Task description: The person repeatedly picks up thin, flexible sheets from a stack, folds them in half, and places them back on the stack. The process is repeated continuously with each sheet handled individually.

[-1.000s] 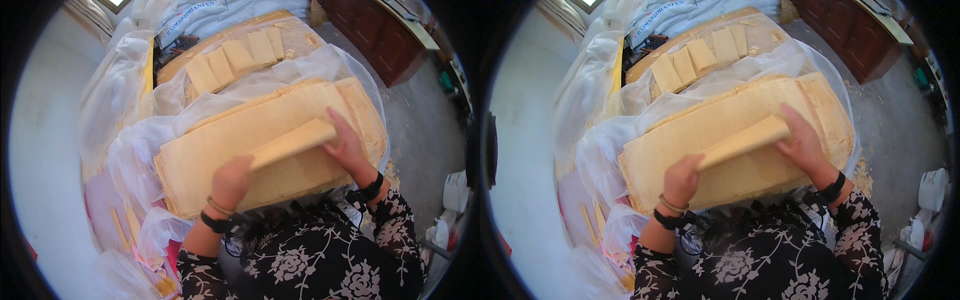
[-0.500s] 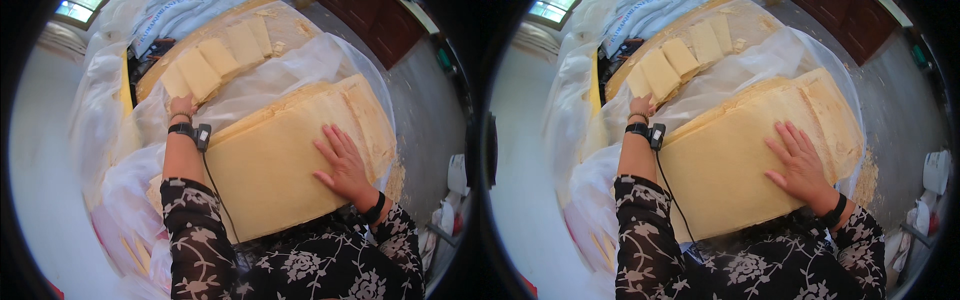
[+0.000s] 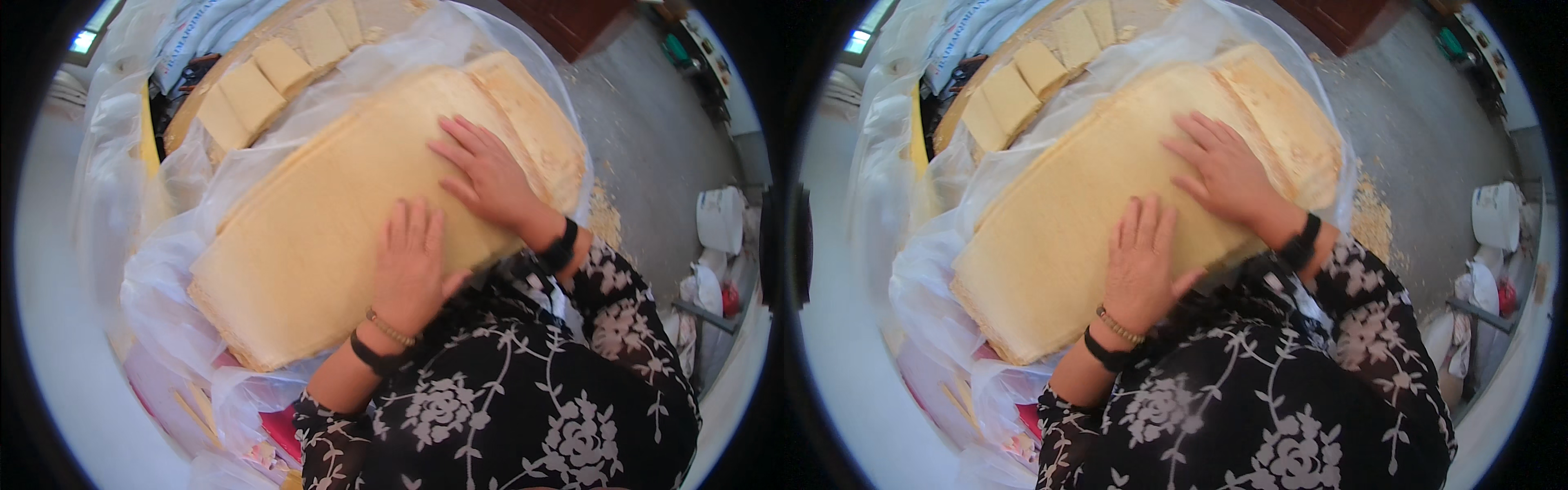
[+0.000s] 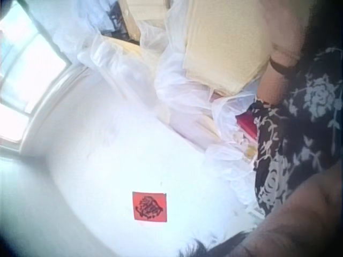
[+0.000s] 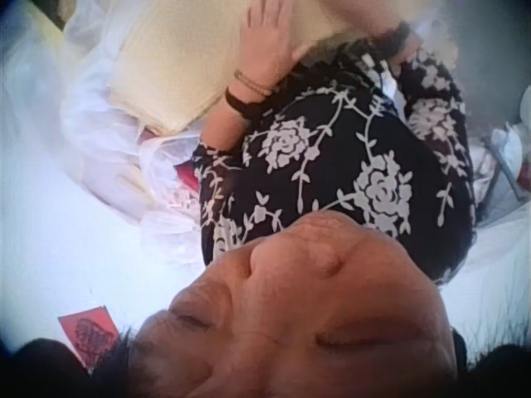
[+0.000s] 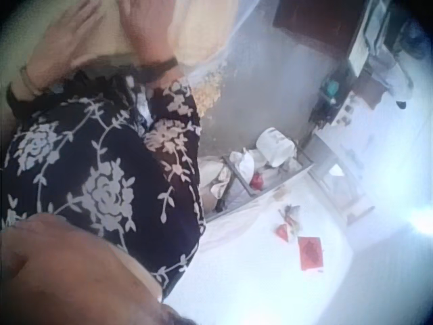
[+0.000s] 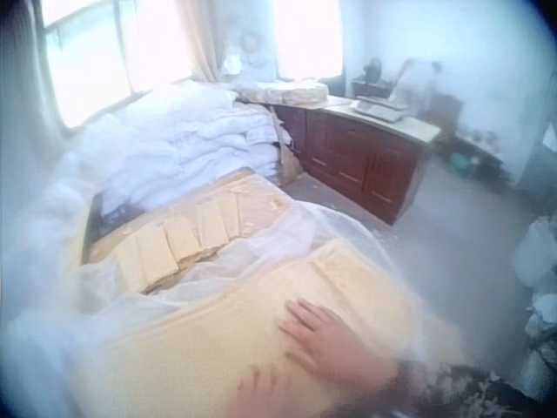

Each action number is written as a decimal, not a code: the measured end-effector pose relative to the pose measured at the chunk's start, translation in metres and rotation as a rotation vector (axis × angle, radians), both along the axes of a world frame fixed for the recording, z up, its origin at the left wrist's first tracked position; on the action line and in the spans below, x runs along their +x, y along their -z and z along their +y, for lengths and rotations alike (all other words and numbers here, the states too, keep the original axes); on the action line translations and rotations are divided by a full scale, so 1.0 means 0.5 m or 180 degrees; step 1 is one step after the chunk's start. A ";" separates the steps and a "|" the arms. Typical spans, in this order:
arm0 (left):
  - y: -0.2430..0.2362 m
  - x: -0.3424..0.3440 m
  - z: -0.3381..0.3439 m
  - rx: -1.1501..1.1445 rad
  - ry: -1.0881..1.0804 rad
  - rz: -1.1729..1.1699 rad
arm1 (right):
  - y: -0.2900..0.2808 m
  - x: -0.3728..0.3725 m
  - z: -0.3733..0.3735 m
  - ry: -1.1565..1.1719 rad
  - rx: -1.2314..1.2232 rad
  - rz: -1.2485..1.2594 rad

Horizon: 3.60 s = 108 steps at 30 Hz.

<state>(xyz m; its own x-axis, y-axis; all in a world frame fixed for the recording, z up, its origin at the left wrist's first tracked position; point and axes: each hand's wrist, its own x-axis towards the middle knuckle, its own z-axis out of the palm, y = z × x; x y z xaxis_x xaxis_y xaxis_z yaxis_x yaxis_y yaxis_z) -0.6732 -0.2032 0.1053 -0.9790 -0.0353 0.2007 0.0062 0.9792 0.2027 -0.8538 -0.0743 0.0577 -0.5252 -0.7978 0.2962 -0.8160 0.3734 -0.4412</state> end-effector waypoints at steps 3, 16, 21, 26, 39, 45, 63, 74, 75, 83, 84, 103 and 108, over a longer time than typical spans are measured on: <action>0.032 0.013 0.033 -0.0149 -0.0116 -0.0105 | 0.014 -0.042 0.023 0.0034 -0.1187 -0.2153; 0.022 0.039 0.030 -0.0253 -0.0062 0.0046 | -0.020 0.126 0.314 0.1503 -0.2328 -0.4279; 0.023 0.011 0.099 -0.1040 -0.0131 0.0941 | -0.045 0.174 0.292 0.0634 -0.1745 -0.4226; -0.021 -0.006 0.062 0.0276 -0.1005 0.1372 | -0.078 0.223 0.234 -0.0487 -0.1436 -0.3742; 0.010 0.059 0.062 0.0134 -0.0448 0.1003 | -0.084 0.225 0.077 0.0147 -0.1734 -0.4039; 0.073 0.066 0.059 -0.0229 -0.0368 0.1020 | -0.027 0.168 0.090 0.1279 -0.2506 -0.4140; 0.027 0.167 0.079 0.0259 -0.0486 0.1133 | -0.306 0.210 -0.045 -0.0580 -0.2938 -0.3999; 0.134 0.134 -0.112 0.5408 -0.1889 0.1240 | -0.425 0.233 0.051 -0.2085 -0.4198 -0.4078; 0.138 0.145 -0.137 0.6102 -0.1900 0.1529 | -0.416 0.216 0.059 -0.1125 -0.4380 -0.3803; 0.167 0.261 -0.184 0.6716 -0.2166 0.2223 | -0.245 0.114 0.062 0.1441 -0.3919 -0.4279; 0.164 0.271 -0.183 0.6694 -0.2208 0.2230 | -0.249 0.119 0.068 0.1108 -0.3910 -0.4137; 0.183 0.319 -0.296 0.5436 -0.1256 0.1314 | -0.449 0.073 0.164 -0.0637 -0.4764 -0.2695; 0.203 0.295 -0.333 0.8732 0.0901 0.1577 | -0.394 -0.038 0.231 -0.0505 -0.5321 -0.3201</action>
